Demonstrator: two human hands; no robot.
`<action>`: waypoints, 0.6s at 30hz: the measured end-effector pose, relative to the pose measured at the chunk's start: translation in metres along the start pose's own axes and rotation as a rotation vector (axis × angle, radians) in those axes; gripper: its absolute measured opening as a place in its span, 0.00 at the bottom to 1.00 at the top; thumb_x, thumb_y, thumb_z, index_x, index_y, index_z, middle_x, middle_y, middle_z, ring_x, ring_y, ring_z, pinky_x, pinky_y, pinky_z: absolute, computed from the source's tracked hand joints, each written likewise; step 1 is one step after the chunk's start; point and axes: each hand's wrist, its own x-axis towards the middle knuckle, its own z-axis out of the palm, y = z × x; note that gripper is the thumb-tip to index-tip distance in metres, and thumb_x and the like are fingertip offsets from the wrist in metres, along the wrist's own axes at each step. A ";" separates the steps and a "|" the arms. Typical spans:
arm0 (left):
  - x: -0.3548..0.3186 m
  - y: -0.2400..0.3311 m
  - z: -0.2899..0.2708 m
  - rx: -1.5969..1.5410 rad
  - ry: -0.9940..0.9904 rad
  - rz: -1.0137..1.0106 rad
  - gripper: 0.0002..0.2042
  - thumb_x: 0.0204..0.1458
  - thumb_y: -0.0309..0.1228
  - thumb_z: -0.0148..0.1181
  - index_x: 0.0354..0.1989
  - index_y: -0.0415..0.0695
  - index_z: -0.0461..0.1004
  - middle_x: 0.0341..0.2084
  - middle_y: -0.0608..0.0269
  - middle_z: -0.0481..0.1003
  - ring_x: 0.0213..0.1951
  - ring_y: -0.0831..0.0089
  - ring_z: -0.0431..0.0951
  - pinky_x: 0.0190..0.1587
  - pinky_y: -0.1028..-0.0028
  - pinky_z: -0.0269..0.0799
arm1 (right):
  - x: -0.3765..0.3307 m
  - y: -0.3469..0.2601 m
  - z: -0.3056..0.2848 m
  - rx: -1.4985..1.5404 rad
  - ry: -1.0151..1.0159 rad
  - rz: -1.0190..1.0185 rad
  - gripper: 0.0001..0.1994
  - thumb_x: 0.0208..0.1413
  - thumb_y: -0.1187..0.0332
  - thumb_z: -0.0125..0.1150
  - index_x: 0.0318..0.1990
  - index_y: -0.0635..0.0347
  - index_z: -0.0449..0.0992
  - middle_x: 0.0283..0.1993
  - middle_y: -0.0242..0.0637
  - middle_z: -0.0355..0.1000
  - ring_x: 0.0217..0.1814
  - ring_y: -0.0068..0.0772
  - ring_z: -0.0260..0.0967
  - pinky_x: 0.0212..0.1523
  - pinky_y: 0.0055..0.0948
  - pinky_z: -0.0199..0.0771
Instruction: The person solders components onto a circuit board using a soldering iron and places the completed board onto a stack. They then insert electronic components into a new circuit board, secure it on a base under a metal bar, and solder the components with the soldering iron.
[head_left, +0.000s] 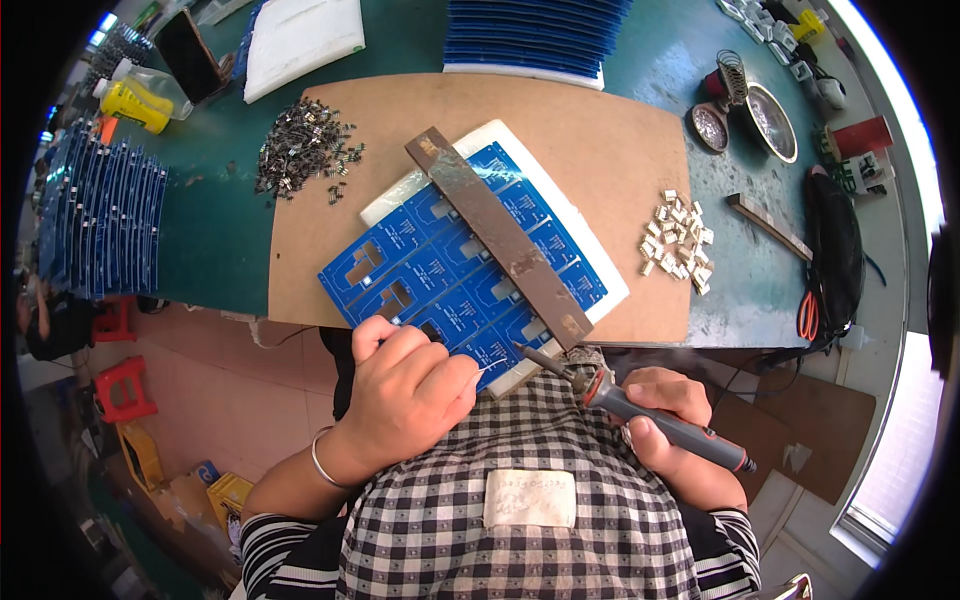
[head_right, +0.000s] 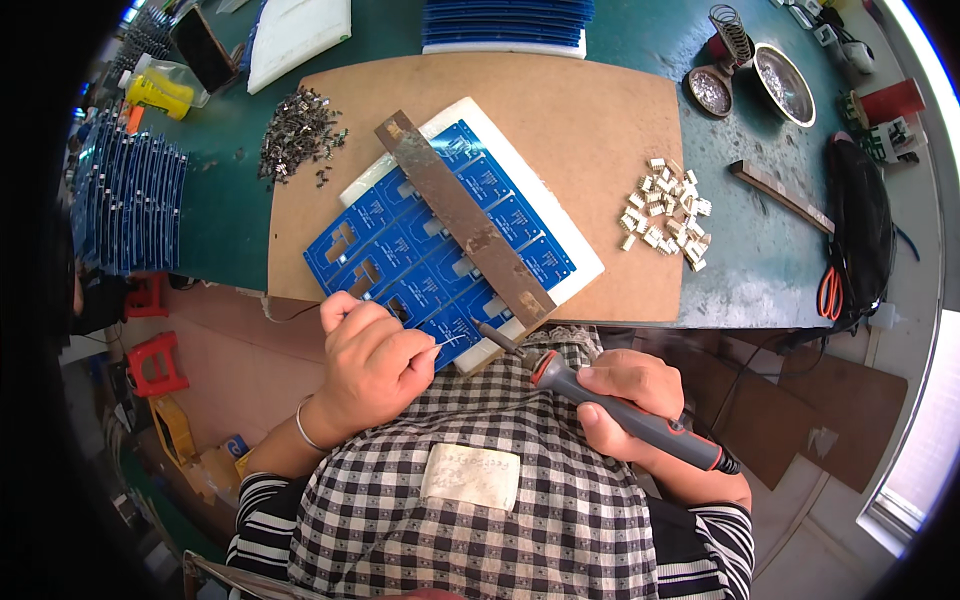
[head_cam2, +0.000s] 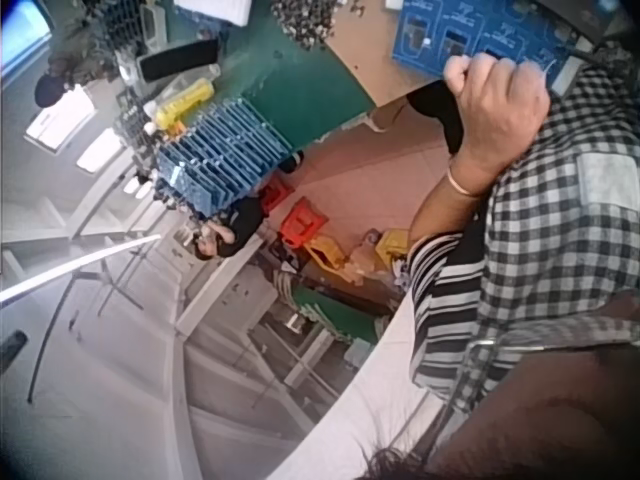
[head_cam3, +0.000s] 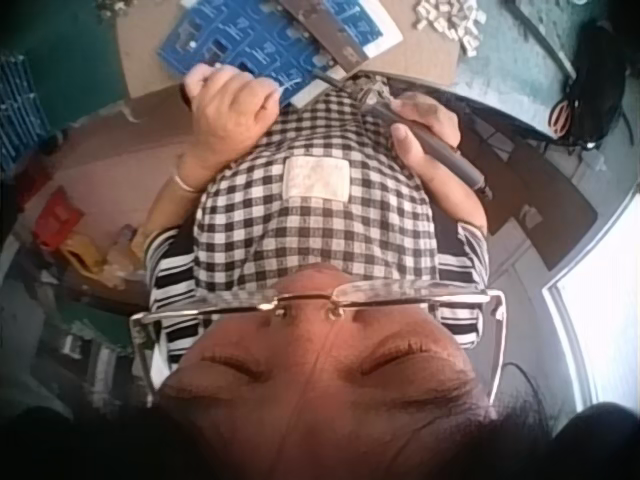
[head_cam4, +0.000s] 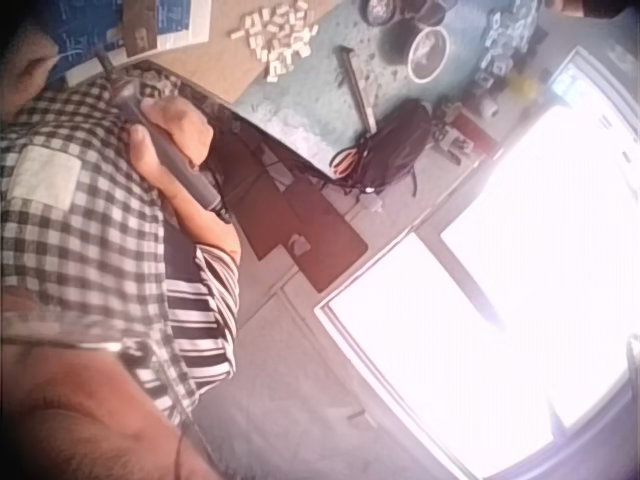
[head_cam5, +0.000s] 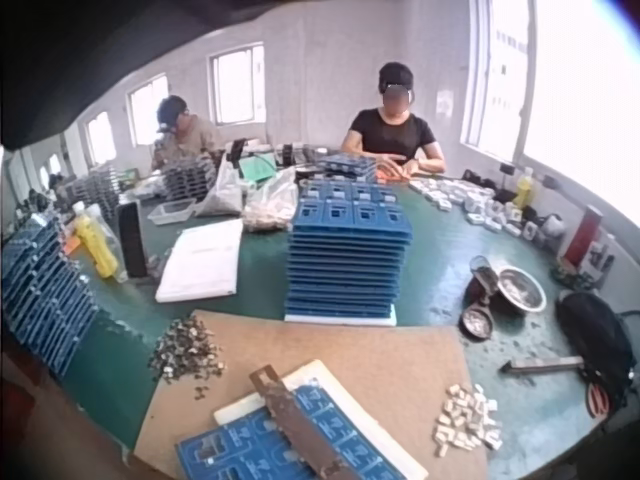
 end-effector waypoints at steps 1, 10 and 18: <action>-0.001 0.001 0.001 -0.006 -0.009 -0.002 0.09 0.38 0.26 0.66 0.28 0.51 0.73 0.18 0.75 0.63 0.26 0.73 0.67 0.43 0.65 0.56 | 0.000 0.000 0.000 -0.001 0.004 0.001 0.12 0.53 0.66 0.66 0.40 0.63 0.73 0.26 0.42 0.75 0.23 0.39 0.75 0.26 0.32 0.76; 0.001 0.002 0.004 0.021 -0.062 0.031 0.10 0.36 0.27 0.64 0.21 0.51 0.66 0.18 0.73 0.63 0.25 0.73 0.65 0.40 0.66 0.56 | 0.000 0.004 0.004 0.022 -0.012 -0.014 0.12 0.53 0.68 0.65 0.40 0.64 0.73 0.27 0.42 0.76 0.23 0.39 0.75 0.25 0.32 0.76; 0.005 0.002 0.005 0.032 -0.082 0.027 0.10 0.37 0.28 0.64 0.20 0.51 0.65 0.17 0.72 0.63 0.25 0.72 0.65 0.39 0.66 0.56 | 0.002 0.005 0.006 0.028 -0.011 0.005 0.12 0.53 0.66 0.65 0.40 0.64 0.73 0.26 0.43 0.75 0.22 0.39 0.75 0.25 0.33 0.76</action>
